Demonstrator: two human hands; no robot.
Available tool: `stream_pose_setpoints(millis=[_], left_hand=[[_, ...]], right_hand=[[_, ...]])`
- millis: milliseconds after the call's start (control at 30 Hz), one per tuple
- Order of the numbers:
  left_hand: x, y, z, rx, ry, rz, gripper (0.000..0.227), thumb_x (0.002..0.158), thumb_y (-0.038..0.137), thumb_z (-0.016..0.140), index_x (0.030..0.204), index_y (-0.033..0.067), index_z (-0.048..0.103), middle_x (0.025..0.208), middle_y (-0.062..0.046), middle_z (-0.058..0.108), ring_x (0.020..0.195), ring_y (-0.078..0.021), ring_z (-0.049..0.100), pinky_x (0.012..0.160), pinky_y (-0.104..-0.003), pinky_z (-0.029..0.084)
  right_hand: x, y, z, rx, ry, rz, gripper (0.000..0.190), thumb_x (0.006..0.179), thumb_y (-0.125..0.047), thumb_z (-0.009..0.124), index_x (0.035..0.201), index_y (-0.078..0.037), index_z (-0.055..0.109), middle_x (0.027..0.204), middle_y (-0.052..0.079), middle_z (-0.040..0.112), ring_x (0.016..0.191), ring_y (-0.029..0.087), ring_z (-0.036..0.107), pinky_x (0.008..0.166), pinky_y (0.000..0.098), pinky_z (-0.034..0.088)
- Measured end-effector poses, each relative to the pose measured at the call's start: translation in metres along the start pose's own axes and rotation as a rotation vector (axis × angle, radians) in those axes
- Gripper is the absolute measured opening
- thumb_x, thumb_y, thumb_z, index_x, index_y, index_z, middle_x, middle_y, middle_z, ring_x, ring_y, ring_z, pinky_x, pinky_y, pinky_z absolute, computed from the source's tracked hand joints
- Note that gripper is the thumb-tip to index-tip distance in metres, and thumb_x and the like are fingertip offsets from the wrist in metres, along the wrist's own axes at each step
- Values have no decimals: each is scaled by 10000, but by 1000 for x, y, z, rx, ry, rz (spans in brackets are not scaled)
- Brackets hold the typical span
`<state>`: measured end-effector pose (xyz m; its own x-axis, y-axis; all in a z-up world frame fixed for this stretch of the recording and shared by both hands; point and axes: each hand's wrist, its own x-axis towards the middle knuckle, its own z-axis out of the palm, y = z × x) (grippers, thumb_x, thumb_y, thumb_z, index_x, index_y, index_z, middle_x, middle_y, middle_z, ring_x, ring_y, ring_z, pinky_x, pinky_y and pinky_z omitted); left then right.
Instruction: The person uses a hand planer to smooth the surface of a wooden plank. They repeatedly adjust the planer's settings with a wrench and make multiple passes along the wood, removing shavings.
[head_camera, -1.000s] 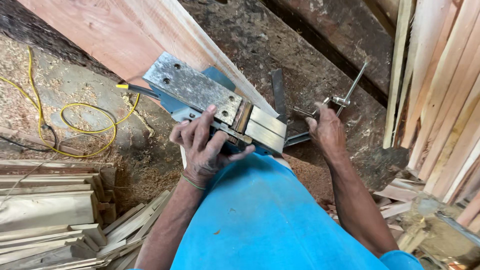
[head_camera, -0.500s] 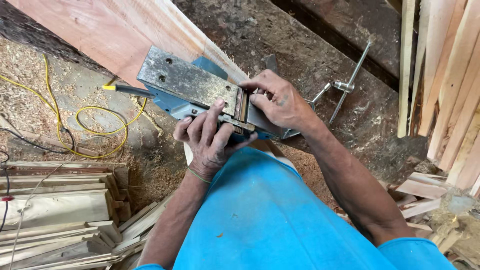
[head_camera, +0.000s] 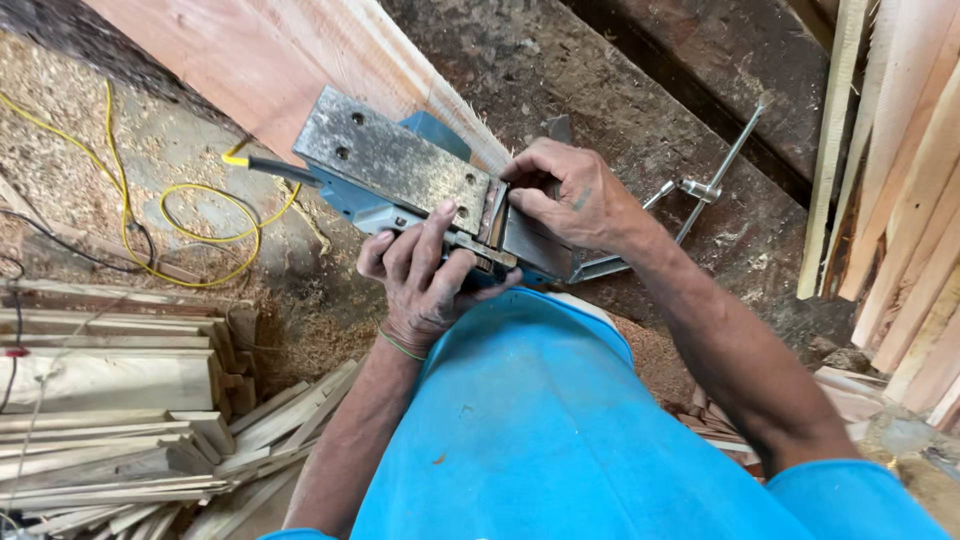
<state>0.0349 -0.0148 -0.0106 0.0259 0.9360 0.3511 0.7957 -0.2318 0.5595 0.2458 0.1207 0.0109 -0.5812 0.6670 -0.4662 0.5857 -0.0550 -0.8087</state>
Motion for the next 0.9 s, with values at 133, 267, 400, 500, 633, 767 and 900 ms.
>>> stream_pose_setpoints(millis=[133,267,400,500,633,767,900], left_hand=[[6,-2,4,20,29,-9,576,872,637,895,1024,230,517,1402,-100,625,1212,-232,539,1088,-475,274],[6,2,0,13,-17,-18,584,832,654,903,990,230,534,1413,-83,611,1197,-226,540,1084,-476,272],[4,4,-3,-6,-10,-20,640,859,683,915,1026,217,509,1448,-89,594,1188,-242,514,1100,-479,276],[9,0,-3,18,-30,-44,674,800,698,914,989,258,440,1402,-69,606,1142,-228,532,1063,-482,284],[5,1,-6,10,-57,-53,674,824,677,931,1073,218,505,1461,-82,551,1215,-255,504,1090,-490,277],[11,0,-7,18,-86,-71,646,823,697,921,1045,230,533,1485,-86,532,1231,-251,464,1087,-487,273],[17,11,-15,119,-166,-41,615,844,731,865,1207,289,640,1478,-85,538,1214,-237,467,1058,-474,277]], right_hand=[[28,-1,-26,-461,-146,-475,278,894,-88,687,1157,1,696,1048,148,699,994,299,694,873,379,597],[37,-4,-28,-960,-283,-789,154,922,-145,667,1027,-37,700,969,103,695,913,228,695,830,342,606],[44,-16,-28,-1192,-322,-1003,101,951,-198,662,931,-103,692,894,35,680,821,157,659,694,278,557],[61,-24,-37,-1031,-274,-1072,62,879,-194,697,882,-137,673,880,-17,645,879,142,645,746,279,537],[60,-7,-41,-977,-251,-1153,91,860,-193,697,929,-137,681,921,-22,637,902,131,621,783,271,525],[64,8,-42,-884,-255,-1142,120,844,-191,690,944,-127,670,938,-8,631,932,157,633,815,294,539],[50,19,-41,-776,-179,-1116,187,834,-156,682,1012,-99,674,1020,13,650,992,182,647,892,318,547]])
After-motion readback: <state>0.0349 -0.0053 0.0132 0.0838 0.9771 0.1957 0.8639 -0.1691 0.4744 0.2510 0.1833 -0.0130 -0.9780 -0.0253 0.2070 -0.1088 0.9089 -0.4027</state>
